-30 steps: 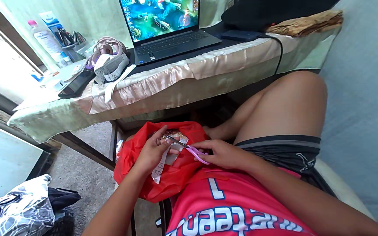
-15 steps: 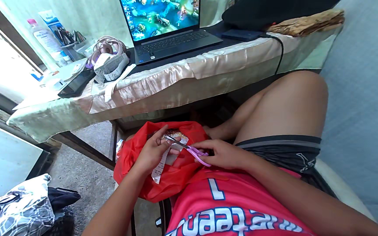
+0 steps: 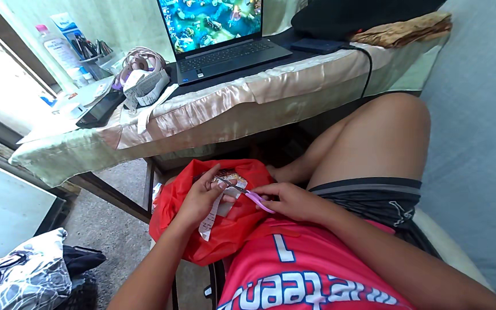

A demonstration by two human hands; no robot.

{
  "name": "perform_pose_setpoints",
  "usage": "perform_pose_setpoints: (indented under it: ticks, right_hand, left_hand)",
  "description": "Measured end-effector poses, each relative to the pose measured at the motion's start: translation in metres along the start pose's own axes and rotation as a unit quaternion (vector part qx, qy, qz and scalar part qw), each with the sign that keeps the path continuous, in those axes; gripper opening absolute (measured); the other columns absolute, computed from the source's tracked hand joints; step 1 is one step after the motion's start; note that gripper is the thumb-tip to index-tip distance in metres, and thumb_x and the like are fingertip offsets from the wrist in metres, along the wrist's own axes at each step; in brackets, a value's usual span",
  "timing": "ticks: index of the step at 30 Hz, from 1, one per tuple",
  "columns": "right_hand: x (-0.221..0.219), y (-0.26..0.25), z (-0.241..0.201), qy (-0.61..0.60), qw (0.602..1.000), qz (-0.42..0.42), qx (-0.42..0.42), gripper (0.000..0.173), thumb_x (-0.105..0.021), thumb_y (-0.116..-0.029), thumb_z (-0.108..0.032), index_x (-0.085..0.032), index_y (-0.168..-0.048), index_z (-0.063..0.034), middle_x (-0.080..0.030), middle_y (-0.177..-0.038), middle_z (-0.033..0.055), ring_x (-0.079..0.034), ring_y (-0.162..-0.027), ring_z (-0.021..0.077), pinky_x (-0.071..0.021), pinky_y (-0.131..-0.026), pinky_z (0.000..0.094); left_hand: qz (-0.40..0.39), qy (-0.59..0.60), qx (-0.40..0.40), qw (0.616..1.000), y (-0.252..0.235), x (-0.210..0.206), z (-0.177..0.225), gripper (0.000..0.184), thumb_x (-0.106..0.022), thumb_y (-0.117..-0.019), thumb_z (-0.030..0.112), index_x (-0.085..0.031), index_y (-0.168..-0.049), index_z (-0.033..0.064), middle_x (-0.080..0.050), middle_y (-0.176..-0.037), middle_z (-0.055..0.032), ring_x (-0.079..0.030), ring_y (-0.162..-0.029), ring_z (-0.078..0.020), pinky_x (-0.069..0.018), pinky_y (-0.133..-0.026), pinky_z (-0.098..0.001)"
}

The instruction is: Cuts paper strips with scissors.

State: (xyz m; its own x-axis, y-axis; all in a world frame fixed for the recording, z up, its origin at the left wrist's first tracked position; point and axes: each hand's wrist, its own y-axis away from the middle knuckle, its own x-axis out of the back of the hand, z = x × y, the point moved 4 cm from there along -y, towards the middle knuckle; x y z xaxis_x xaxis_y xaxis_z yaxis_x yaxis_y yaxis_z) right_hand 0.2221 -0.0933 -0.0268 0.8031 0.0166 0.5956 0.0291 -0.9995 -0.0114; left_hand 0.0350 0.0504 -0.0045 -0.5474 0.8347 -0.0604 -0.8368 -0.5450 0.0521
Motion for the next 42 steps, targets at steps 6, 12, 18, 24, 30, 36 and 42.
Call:
perform_pose_setpoints:
  ticks: [6, 12, 18, 24, 30, 36, 42]
  right_hand:
    - [0.0, -0.001, 0.001, 0.004, 1.0, 0.018, -0.003, 0.034, -0.061, -0.1026, -0.026, -0.066, -0.134, -0.0164, -0.073, -0.105, 0.0006, -0.068, -0.09, 0.007, -0.0566, -0.086, 0.0291]
    - [-0.002, -0.001, 0.001, -0.006, 0.999, 0.034, -0.017, 0.035, -0.061, -0.1023, -0.027, -0.065, -0.135, -0.0169, -0.073, -0.106, 0.0004, -0.068, -0.092, 0.0081, -0.0567, -0.088, 0.0311]
    - [-0.003, -0.002, 0.002, -0.017, 0.998, 0.055, -0.031, 0.034, -0.06, -0.1029, -0.026, -0.065, -0.135, -0.0145, -0.072, -0.102, 0.0014, -0.068, -0.087, 0.0089, -0.0573, -0.084, 0.0315]
    - [-0.009, 0.002, -0.01, -0.119, 0.992, -0.007, -0.043, 0.031, -0.064, -0.1024, -0.024, -0.068, -0.129, -0.0085, -0.073, -0.091, 0.001, -0.068, -0.075, 0.0065, -0.0591, -0.073, 0.0257]
    - [-0.013, -0.001, -0.007, -0.178, 0.981, -0.01, -0.08, 0.029, -0.064, -0.1024, -0.022, -0.067, -0.127, -0.0073, -0.074, -0.091, 0.0007, -0.07, -0.074, 0.0073, -0.0603, -0.071, 0.0252]
    - [-0.008, -0.003, 0.001, -0.217, 0.969, 0.044, -0.107, 0.031, -0.06, -0.105, -0.023, -0.063, -0.132, -0.0067, -0.073, -0.094, 0.0022, -0.071, -0.076, 0.0106, -0.0622, -0.069, 0.027]
    - [-0.008, -0.003, -0.001, -0.212, 0.972, 0.056, -0.083, 0.036, -0.06, -0.1047, -0.022, -0.06, -0.139, -0.0105, -0.073, -0.097, 0.0029, -0.07, -0.072, 0.0113, -0.0603, -0.064, 0.0263]
  left_hand:
    - [0.011, -0.036, 0.015, 0.999, -0.001, 0.006, -0.002, 0.054, -0.047, -0.1048, -0.002, -0.033, -0.157, 0.0037, -0.064, -0.13, -0.0156, -0.074, -0.09, -0.0244, -0.0643, -0.08, -0.0383]
    - [0.048, -0.093, 0.022, 0.994, 0.004, 0.013, 0.001, 0.035, -0.043, -0.1044, -0.002, -0.056, -0.136, -0.0003, -0.074, -0.114, -0.013, -0.072, -0.075, -0.0202, -0.0619, -0.071, -0.0349]
    - [0.069, -0.108, -0.027, 0.991, 0.005, 0.016, 0.006, 0.05, -0.046, -0.104, 0.001, -0.038, -0.154, 0.0035, -0.07, -0.122, -0.011, -0.071, -0.077, -0.0185, -0.0609, -0.066, -0.0336]
    - [0.096, -0.046, -0.003, 0.994, 0.001, 0.02, 0.001, 0.053, -0.042, -0.106, 0.001, -0.031, -0.158, 0.0062, -0.07, -0.118, -0.0117, -0.069, -0.076, -0.0164, -0.06, -0.069, -0.0322]
    - [0.104, -0.032, -0.001, 0.994, 0.003, 0.021, 0.006, 0.051, -0.04, -0.107, 0.002, -0.033, -0.157, 0.0061, -0.071, -0.113, -0.0126, -0.068, -0.072, -0.0162, -0.0596, -0.068, -0.0319]
    - [0.113, -0.025, -0.006, 0.993, 0.007, 0.022, 0.011, 0.034, -0.038, -0.1086, 0.004, -0.047, -0.141, -0.0008, -0.074, -0.11, -0.0123, -0.071, -0.071, -0.0172, -0.0616, -0.071, -0.034]
    - [0.081, -0.036, -0.044, 0.995, 0.005, 0.021, 0.009, 0.027, -0.042, -0.1092, 0.008, -0.063, -0.123, -0.0025, -0.071, -0.117, -0.0148, -0.073, -0.084, -0.0213, -0.0626, -0.078, -0.0362]
